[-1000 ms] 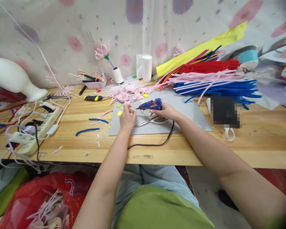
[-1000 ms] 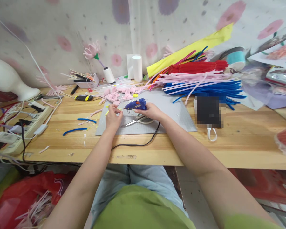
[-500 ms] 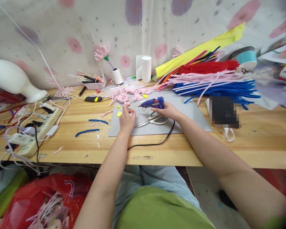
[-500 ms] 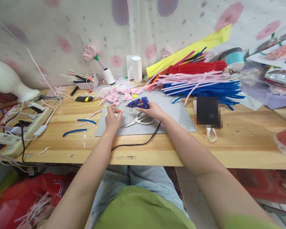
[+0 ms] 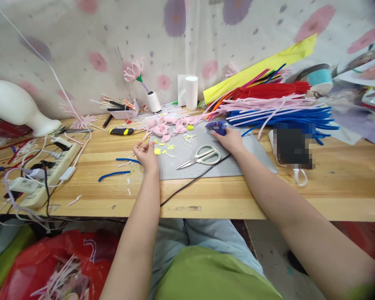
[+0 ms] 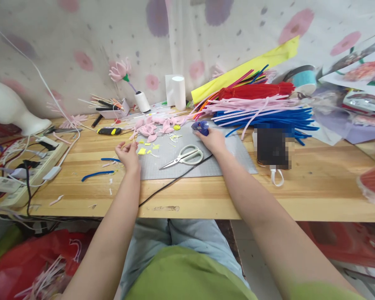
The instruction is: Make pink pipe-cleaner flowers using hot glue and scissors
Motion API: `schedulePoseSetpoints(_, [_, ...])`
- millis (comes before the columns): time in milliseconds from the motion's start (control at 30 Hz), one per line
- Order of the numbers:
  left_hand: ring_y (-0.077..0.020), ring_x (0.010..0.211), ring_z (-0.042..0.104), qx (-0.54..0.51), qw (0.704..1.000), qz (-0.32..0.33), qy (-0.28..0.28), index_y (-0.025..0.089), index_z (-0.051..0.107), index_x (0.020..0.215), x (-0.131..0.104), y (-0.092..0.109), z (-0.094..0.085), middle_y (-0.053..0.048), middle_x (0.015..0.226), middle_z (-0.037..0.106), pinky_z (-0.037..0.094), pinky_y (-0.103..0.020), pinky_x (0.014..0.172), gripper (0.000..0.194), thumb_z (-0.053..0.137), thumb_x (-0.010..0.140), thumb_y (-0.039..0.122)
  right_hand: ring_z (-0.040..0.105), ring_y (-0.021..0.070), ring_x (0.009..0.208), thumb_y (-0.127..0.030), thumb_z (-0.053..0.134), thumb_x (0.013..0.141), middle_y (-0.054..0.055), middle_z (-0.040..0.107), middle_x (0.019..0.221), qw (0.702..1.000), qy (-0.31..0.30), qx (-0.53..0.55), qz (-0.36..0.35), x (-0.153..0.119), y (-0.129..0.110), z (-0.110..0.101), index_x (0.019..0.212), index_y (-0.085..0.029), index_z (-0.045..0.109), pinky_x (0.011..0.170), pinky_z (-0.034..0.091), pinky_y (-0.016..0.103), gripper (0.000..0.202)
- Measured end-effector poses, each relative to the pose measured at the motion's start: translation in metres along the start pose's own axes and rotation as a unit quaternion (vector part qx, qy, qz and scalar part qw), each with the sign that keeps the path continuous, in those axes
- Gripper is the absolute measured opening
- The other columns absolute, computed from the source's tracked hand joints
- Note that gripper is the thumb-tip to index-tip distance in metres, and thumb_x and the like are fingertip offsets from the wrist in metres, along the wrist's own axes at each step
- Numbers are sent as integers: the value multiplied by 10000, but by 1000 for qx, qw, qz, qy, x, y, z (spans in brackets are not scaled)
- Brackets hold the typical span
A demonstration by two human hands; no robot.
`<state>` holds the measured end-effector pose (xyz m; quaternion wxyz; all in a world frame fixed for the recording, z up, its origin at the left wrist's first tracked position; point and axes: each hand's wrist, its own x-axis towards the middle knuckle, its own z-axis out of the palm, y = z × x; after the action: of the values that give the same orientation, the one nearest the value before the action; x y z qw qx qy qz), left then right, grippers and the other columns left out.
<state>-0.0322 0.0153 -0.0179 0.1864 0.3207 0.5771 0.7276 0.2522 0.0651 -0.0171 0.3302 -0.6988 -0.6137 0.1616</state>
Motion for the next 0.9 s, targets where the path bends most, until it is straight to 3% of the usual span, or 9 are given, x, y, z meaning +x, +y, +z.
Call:
schedulePoseSetpoints(167, [-115,773,660,2,1000,-27,-10,191,340,972,2,1,7,15,743,601,481,-285,824,321,568,758,117,607,288,833,-585,589,677,140,657,852,998,-23,-55,-22,-4,-4,-3,917,-151,629,721,451,393,497])
schedulePoseSetpoints(333, [-105,736,650,-8,999,-31,-6,193,342,947,6,7,15,28,708,591,485,-274,804,325,580,746,99,577,283,895,-588,706,547,151,633,968,986,-56,-146,-52,-15,-11,-39,973,-144,582,720,429,361,629])
schedulePoseSetpoints(400, [-98,727,643,17,1000,-16,-14,196,348,953,4,7,15,32,710,589,486,-264,791,327,585,746,106,582,278,855,-540,731,539,122,643,881,976,-99,-192,-35,-21,-20,-53,894,-161,593,692,416,345,538])
schedulePoseSetpoints(467, [-100,736,639,44,999,-6,-24,190,360,968,0,6,15,33,710,586,481,-264,794,337,594,739,108,591,240,770,-456,714,597,69,644,766,964,-183,-182,-57,-27,-35,-57,806,-190,596,651,402,311,359])
schedulePoseSetpoints(533, [-104,749,637,54,998,-2,-34,182,369,985,-5,5,13,34,709,582,472,-270,808,348,600,735,111,588,189,725,-346,666,668,33,645,753,957,-235,-112,-129,-32,-55,-46,800,-204,591,628,392,276,208])
schedulePoseSetpoints(600, [-99,752,632,54,998,5,-44,179,373,999,-10,5,12,34,713,581,467,-267,814,345,597,743,121,589,157,729,-271,622,710,24,657,809,949,-263,-35,-170,-35,-76,-21,841,-202,586,626,394,248,152])
schedulePoseSetpoints(767, [-80,696,613,32,997,30,-56,188,373,977,-13,6,6,44,705,579,468,-239,762,328,596,744,126,599,164,835,-160,543,742,36,676,917,954,-234,-17,-186,-36,-114,49,905,-191,573,683,393,252,168])
schedulePoseSetpoints(900, [-79,682,607,5,998,41,-56,187,375,951,-13,5,4,44,695,582,469,-234,743,334,610,726,114,594,195,889,-139,519,740,39,677,951,956,-203,-64,-203,-36,-127,72,959,-198,563,700,391,274,232])
